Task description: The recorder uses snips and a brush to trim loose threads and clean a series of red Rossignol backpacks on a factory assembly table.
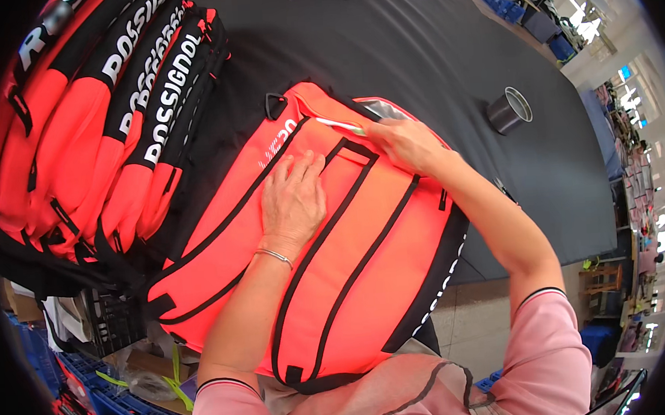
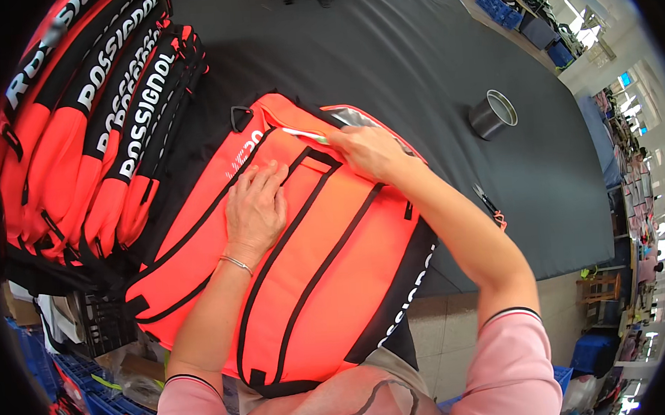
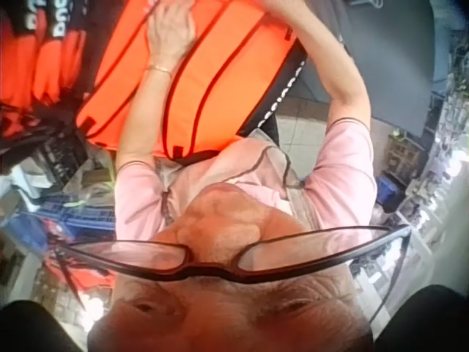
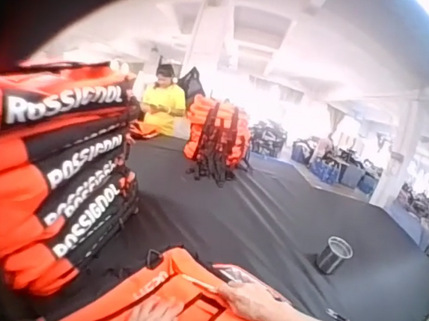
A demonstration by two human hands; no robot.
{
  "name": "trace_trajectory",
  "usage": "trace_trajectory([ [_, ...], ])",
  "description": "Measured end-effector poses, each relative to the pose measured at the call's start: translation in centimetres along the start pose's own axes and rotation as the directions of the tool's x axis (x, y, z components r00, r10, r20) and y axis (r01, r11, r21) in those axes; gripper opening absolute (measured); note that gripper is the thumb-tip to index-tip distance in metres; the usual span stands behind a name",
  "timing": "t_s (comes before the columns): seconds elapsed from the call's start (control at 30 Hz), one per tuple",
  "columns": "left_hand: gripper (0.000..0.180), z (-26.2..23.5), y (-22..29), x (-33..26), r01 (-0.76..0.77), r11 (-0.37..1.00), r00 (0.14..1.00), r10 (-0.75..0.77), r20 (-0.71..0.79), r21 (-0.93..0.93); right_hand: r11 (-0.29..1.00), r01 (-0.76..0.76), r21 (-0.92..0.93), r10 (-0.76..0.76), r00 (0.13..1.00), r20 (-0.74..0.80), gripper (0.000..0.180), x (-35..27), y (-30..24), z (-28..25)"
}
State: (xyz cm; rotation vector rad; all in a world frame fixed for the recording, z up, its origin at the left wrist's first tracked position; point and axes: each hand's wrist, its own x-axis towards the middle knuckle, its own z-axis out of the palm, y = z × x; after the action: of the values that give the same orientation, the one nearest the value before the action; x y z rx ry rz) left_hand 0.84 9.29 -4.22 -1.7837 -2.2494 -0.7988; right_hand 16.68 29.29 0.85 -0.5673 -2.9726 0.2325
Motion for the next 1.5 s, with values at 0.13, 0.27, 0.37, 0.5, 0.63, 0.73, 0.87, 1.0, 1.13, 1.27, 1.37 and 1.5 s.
trace_trajectory([
  [0.13,0.036,0.2,0.2,-0.1,0.001,0.999,1.000,-0.002,-0.027,-0.036,0.999,0.052,0.001,-0.051,0.998,-0.021,0.021,1.7,-0.3,0.3],
  [0.27,0.036,-0.1,0.1,0.2,0.011,0.999,1.000,-0.011,-0.007,-0.046,0.999,0.042,-0.014,-0.042,0.999,0.031,0.020,-4.3,0.4,-2.1],
  [0.37,0.035,-0.3,-0.4,-0.1,0.029,0.999,1.000,-0.029,0.008,-0.024,0.981,-0.047,-0.190,0.088,0.974,0.209,0.021,-7.9,-0.3,-5.0],
  [0.5,0.035,-0.1,-0.3,0.1,0.028,0.999,1.000,-0.028,0.012,-0.040,0.975,-0.046,-0.215,0.098,0.966,0.240,0.022,-11.4,0.9,-7.0],
  [0.63,0.037,0.4,0.0,0.3,0.005,1.000,1.000,-0.005,0.003,0.004,0.989,-0.088,-0.120,0.107,0.980,0.168,0.017,-11.4,1.0,-7.2],
  [0.73,0.036,0.7,-0.7,0.2,-0.004,1.000,1.000,0.004,0.025,0.002,0.987,-0.072,-0.146,0.100,0.977,0.191,0.020,-10.2,1.0,-6.1],
  [0.87,0.035,1.0,-1.6,0.3,-0.030,1.000,0.999,0.030,0.027,-0.011,0.973,-0.163,-0.160,0.205,0.934,0.293,0.013,-15.1,-0.3,-9.8],
  [1.0,0.037,0.2,-1.5,0.0,-0.022,0.999,0.999,0.021,0.042,0.038,0.943,-0.332,0.007,0.332,0.943,-0.037,0.012,-22.2,1.8,-13.2],
  [1.13,0.038,-0.2,-0.6,0.1,0.001,1.000,0.998,-0.002,0.059,0.022,0.777,-0.589,0.222,0.612,0.625,-0.485,0.019,-30.2,6.4,-14.0],
  [1.27,0.039,0.2,-0.8,0.2,-0.042,0.998,0.996,0.045,0.071,-0.039,0.615,-0.755,0.229,0.736,0.444,-0.511,0.024,-36.4,13.3,-8.9],
  [1.37,0.039,-1.1,-4.5,0.7,0.250,0.754,0.963,-0.256,0.079,-0.608,0.618,-0.770,0.160,0.722,0.475,-0.503,0.026,-35.5,15.3,-5.9],
  [1.5,0.042,-6.5,-3.7,2.1,0.153,0.958,0.988,-0.156,0.006,-0.242,0.758,-0.610,0.231,0.621,0.566,-0.543,0.021,-33.3,11.2,-4.8],
])
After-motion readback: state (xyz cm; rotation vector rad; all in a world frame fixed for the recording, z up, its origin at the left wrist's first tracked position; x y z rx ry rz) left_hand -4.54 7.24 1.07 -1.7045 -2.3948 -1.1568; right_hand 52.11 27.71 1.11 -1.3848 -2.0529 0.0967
